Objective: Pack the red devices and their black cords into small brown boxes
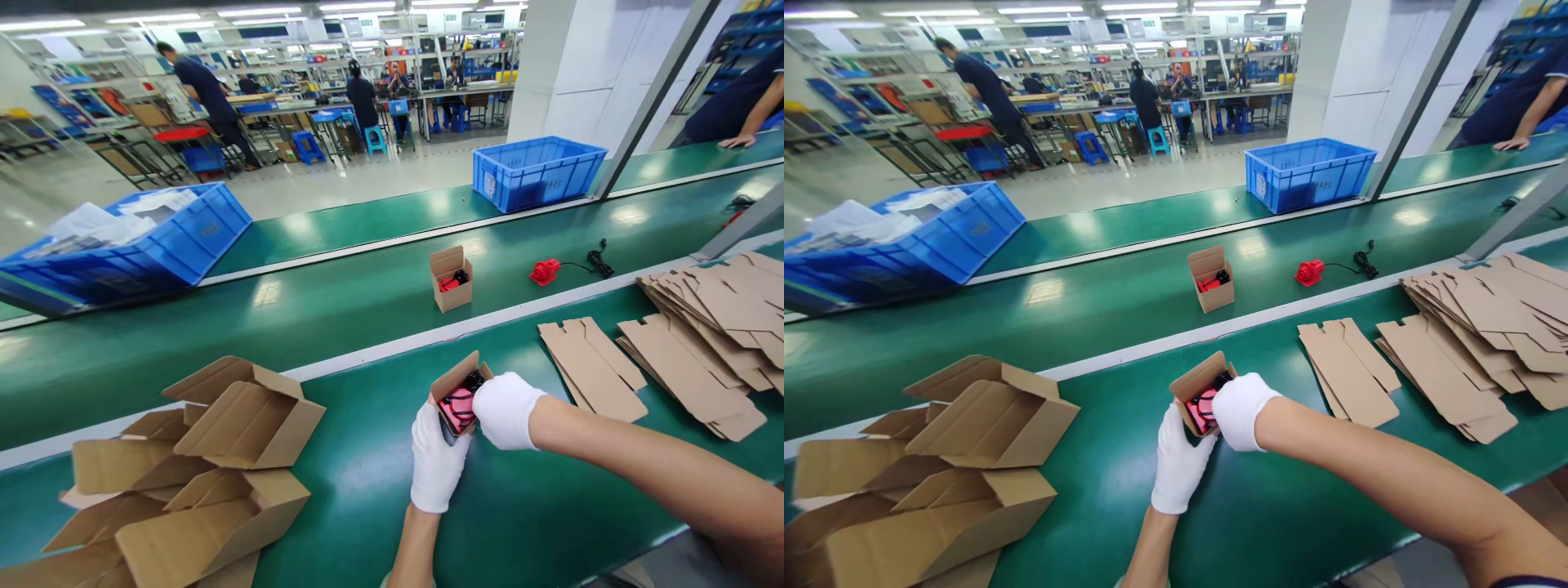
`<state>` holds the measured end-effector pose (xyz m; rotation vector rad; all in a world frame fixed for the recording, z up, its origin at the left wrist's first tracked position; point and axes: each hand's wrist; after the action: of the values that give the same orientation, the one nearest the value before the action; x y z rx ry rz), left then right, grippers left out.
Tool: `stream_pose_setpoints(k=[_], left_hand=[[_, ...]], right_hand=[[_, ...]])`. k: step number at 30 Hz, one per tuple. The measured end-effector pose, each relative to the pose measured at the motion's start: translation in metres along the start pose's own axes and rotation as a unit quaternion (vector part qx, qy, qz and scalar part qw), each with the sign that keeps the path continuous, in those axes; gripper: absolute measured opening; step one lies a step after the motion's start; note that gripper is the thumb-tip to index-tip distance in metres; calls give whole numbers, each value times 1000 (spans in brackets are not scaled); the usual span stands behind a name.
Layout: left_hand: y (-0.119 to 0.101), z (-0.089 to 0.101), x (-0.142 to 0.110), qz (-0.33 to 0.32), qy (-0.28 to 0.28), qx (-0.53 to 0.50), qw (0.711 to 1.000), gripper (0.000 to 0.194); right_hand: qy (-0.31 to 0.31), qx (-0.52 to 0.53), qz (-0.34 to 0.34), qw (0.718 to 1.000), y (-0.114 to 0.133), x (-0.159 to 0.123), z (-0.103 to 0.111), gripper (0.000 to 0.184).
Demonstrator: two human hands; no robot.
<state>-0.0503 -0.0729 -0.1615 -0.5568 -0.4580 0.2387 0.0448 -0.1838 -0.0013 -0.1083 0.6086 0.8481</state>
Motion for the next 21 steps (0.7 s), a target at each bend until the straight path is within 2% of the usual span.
stream_pose_setpoints(k=[4, 7, 10, 16, 21], left_hand=[[0, -1, -1, -30, -24, 33, 999, 64], [-1, 0, 0, -38, -25, 39, 998, 67], [-2, 1, 1, -28, -19, 32, 999, 70], [3, -4, -1, -25, -26, 36, 999, 67], [4, -7, -3, 20, -14, 4, 1000, 67]], right_hand=[[-26, -25, -11, 999, 2, -19, -10, 16], [-103, -63, -41, 992, 8, -38, -20, 19], [-164, -42, -59, 984, 9, -45, -24, 26], [-148, 54, -38, 987, -3, -25, -32, 34], [-159, 150, -4, 976, -12, -18, -47, 25]])
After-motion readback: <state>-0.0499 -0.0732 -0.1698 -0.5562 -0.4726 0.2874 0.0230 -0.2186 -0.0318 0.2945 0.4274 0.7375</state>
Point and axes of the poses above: each hand's wrist, its own x-axis towards the middle knuckle, its own z-axis out of the back of the hand, y = z × x, and after that the axes turned 11 degrees about x, right-handed
